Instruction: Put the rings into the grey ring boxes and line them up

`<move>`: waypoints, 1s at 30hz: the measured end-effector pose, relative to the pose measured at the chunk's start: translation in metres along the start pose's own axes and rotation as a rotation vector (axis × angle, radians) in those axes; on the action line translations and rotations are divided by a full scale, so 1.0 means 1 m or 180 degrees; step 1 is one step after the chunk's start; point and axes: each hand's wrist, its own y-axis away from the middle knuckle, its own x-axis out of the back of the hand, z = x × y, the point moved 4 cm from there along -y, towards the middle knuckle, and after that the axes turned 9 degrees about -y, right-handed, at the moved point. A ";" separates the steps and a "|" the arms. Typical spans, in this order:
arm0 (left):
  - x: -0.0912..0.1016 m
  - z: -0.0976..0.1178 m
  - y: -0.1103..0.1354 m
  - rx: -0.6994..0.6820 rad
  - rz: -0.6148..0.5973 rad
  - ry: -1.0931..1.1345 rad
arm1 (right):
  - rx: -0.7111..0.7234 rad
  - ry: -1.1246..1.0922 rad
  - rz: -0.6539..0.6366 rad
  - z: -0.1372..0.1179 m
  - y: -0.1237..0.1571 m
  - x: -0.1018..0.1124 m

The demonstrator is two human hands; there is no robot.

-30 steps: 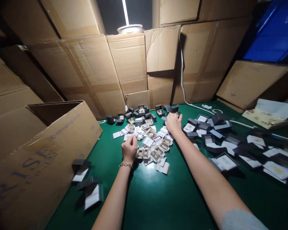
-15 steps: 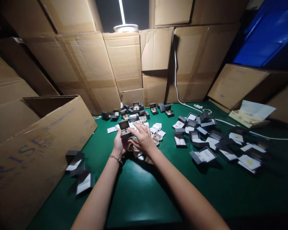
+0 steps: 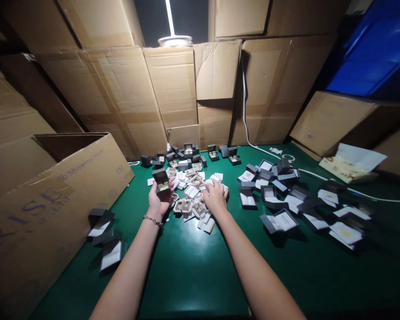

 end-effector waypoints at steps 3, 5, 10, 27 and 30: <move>0.001 -0.001 -0.002 0.0054 0.0040 0.0058 | -0.0144 0.0014 -0.0087 0.002 0.000 -0.002; 0.002 -0.002 -0.003 0.0069 0.0031 0.0060 | -0.0209 0.0010 -0.0191 0.003 0.000 -0.003; -0.002 -0.004 -0.002 0.0112 -0.0092 0.0025 | -0.0224 0.0000 -0.0258 0.002 -0.001 -0.002; -0.010 -0.006 0.006 0.0180 -0.0415 -0.0221 | 0.0083 -0.2069 0.1402 0.002 -0.005 0.035; -0.016 -0.008 0.011 0.0170 -0.0742 -0.0449 | 0.0002 -0.2860 0.0962 -0.014 -0.002 0.032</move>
